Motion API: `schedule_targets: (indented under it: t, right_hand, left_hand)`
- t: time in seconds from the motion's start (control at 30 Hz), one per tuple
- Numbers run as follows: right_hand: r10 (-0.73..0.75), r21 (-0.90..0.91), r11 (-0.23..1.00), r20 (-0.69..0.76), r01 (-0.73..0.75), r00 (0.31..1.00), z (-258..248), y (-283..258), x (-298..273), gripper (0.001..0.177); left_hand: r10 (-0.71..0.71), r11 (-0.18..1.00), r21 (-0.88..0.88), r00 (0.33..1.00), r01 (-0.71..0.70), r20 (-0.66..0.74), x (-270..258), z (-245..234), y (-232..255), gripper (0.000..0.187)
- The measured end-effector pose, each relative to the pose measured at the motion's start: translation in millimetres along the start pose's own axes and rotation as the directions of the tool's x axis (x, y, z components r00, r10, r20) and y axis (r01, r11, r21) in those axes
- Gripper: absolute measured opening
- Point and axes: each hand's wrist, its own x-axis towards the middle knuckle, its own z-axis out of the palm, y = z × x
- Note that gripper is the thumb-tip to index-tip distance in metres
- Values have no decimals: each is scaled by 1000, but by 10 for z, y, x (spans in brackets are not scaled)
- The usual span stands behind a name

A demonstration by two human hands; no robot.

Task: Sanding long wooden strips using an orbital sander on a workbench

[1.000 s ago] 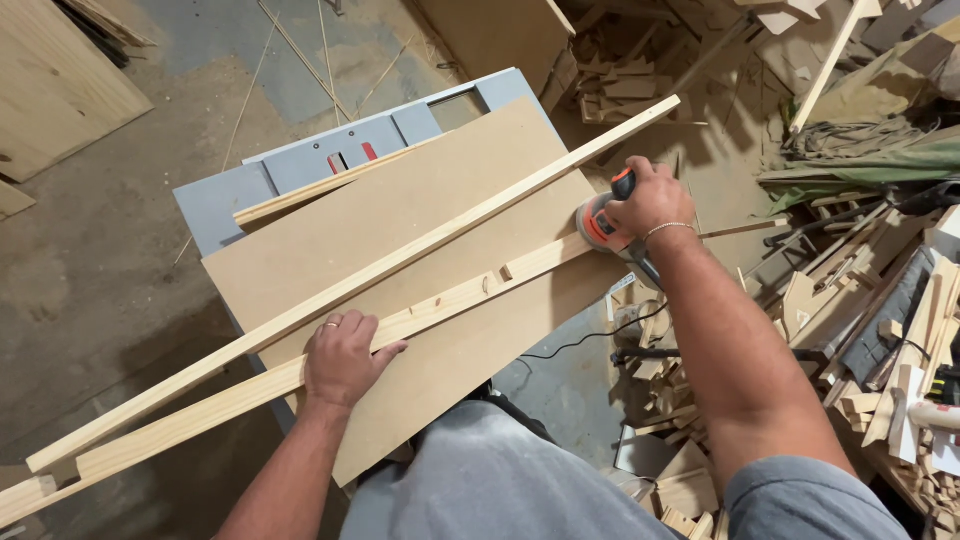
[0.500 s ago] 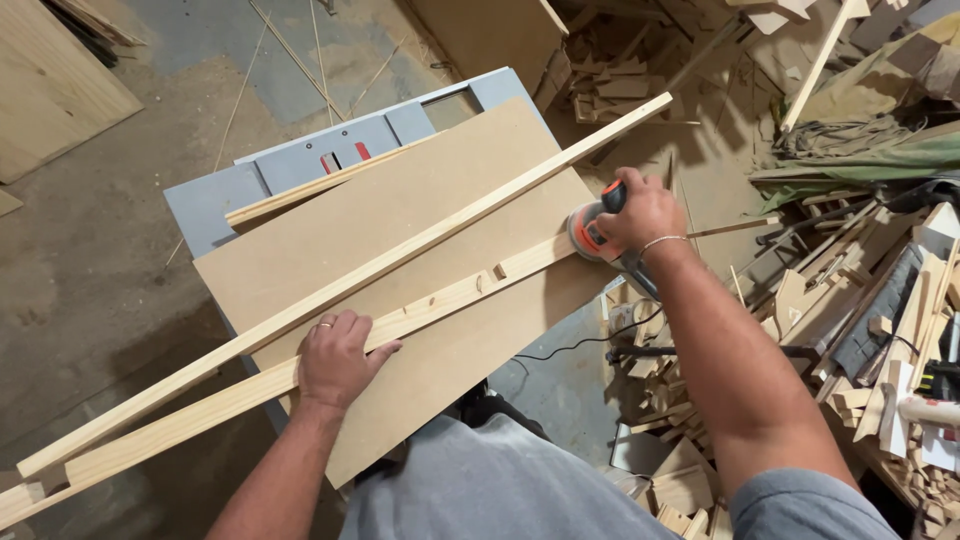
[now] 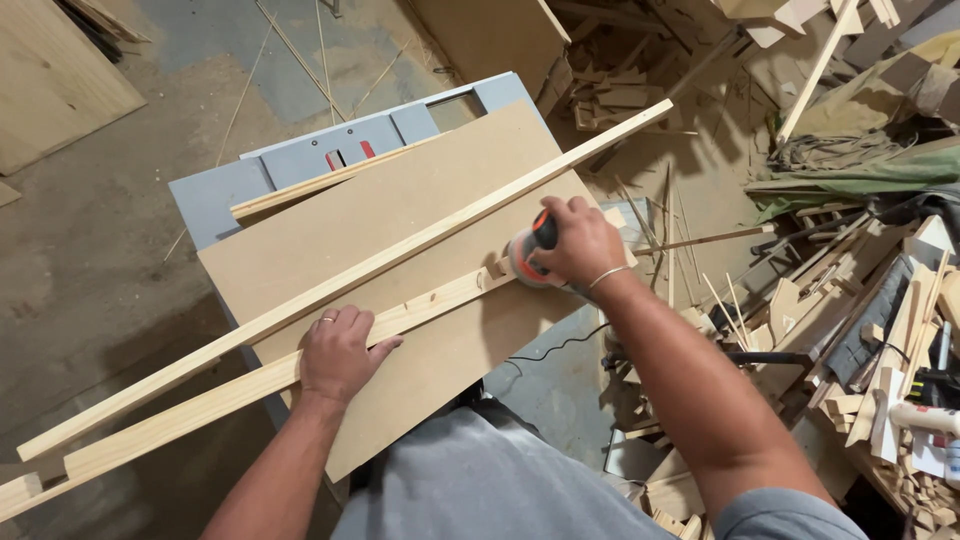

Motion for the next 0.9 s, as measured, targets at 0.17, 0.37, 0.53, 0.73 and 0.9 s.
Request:
schedule_targets:
  t: [0.17,0.37,0.53,0.73,0.9]
  right_hand:
    - [-110,5,994,-27,111,994,78,-266,-76,81]
    - [-159,6,987,-31,159,987,75,-535,-200,77]
    - [-166,-32,986,-17,165,986,133,-690,-258,78]
    - [-101,-58,993,19,102,995,92,-615,-190,81]
    - [-107,-59,992,37,109,994,62,-549,-125,81]
  left_hand:
    - [-5,1000,-4,1000,5,-1,-1,1,-17,53]
    - [-19,1000,-21,1000,19,-2,-40,111,-40,54]
    - [-14,1000,-23,1000,14,-13,-51,109,-45,53]
    - [-29,999,-43,1000,28,-10,-66,135,-46,53]
    - [-35,999,-25,999,34,-27,-89,168,-34,54]
